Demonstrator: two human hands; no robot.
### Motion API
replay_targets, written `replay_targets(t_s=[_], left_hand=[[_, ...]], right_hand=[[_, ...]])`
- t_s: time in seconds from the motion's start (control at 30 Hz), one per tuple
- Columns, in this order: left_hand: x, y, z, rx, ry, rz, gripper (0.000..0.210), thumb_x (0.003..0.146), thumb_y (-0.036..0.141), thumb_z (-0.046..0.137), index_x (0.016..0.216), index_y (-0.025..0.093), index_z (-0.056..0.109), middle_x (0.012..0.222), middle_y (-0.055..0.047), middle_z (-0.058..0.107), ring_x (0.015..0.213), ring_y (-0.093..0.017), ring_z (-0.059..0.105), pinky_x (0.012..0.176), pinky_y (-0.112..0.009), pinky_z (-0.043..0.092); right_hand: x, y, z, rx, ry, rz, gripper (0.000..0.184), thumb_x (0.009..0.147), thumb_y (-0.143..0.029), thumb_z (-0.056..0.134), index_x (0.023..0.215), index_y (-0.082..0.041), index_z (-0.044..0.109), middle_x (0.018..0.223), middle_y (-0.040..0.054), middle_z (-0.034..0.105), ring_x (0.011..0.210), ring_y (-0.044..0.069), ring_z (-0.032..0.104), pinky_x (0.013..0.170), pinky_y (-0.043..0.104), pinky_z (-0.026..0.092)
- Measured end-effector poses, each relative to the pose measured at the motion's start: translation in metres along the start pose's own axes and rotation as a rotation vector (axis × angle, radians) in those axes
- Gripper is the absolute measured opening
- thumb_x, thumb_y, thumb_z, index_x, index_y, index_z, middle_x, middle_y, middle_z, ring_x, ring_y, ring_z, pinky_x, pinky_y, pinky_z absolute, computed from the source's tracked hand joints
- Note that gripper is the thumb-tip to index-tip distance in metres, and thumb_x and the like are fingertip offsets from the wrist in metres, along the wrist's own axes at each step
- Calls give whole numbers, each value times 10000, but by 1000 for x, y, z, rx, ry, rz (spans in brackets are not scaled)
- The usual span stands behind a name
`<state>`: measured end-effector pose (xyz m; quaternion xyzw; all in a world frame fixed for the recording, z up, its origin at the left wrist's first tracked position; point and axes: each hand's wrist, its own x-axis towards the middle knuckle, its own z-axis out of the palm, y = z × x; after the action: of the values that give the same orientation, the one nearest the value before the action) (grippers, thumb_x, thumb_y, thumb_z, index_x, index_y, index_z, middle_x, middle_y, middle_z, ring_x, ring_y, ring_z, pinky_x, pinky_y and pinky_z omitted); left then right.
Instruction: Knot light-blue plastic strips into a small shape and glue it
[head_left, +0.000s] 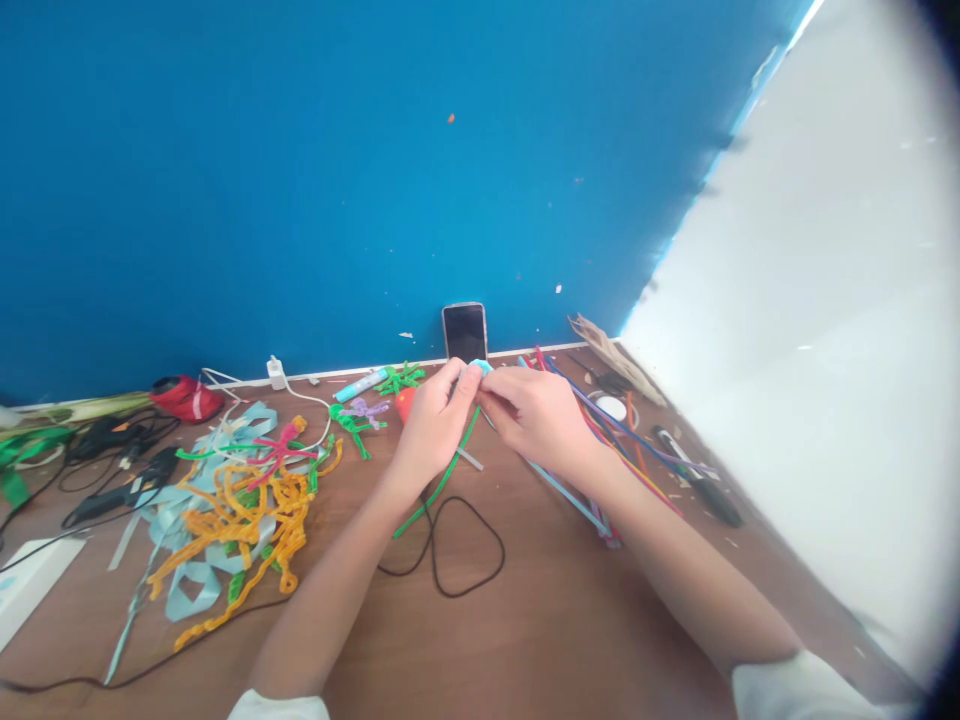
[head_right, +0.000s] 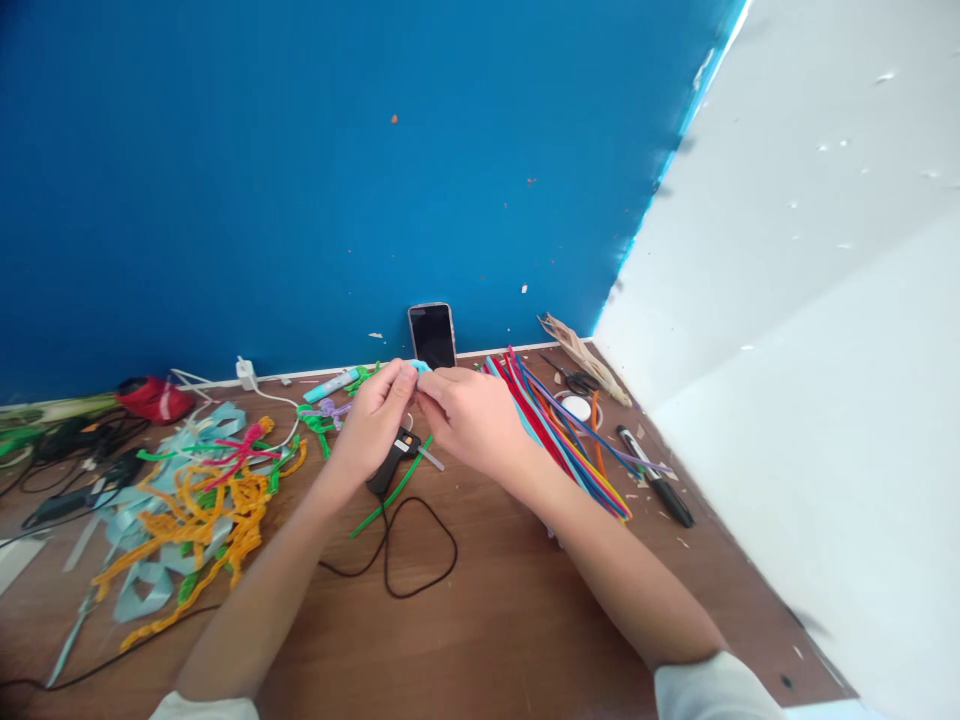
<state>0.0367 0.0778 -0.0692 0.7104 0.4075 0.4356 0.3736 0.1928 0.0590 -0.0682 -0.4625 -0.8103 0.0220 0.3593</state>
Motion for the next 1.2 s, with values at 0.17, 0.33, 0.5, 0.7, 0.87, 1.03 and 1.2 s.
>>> replay_targets(t_s=[0.17,0.33,0.5,0.7,0.87,1.03,1.2], left_hand=[[1,-3,0,-22,52,-34,380,1012,462,421,735,205,388,706,23,374,642,-121,359,580,-252,314],[2,-3,-2,-200,35,-147,380,982,481,457,727,213,373,621,53,273,524,-94,236,482,-239,213],[2,4,-4,-379,-76,-313,442,937,584,477,717,208,408,560,82,231,453,-60,161,447,-227,112],[5,4,-13,-310,-189,-308,508,898,633,520,664,199,395,558,68,266,463,-58,188,452,-234,83],[4,3,-19,-290,-270,-308,509,926,623,504,673,198,383,574,69,255,477,-60,170,467,-247,70],[1,2,-15,-278,-308,-258,522,947,659,437,696,203,393,577,60,274,480,-72,196,463,-252,136],[1,0,-14,-242,-239,-208,405,965,581,478,836,198,494,708,20,424,554,-88,335,478,-238,236]], right_hand=[[0,2,-2,26,-1,-11,236,970,-244,547,776,-177,664,703,22,653,663,137,547,623,261,309],[3,0,-9,206,10,14,237,963,-265,587,761,-169,668,642,-14,605,558,96,453,590,245,310],[6,4,-13,276,49,19,271,950,-302,619,718,-164,640,588,-34,548,528,88,400,557,241,293],[5,13,-21,125,-16,-42,239,958,-282,586,748,-185,644,645,-5,608,584,114,467,611,259,313],[5,20,-27,56,18,-40,227,962,-259,569,768,-184,659,700,20,663,642,132,542,646,266,335],[6,19,-30,104,14,3,222,954,-273,571,780,-177,672,682,15,648,621,128,531,632,269,344],[6,17,-31,139,62,69,222,949,-287,581,795,-172,693,660,2,624,589,117,490,597,265,328]])
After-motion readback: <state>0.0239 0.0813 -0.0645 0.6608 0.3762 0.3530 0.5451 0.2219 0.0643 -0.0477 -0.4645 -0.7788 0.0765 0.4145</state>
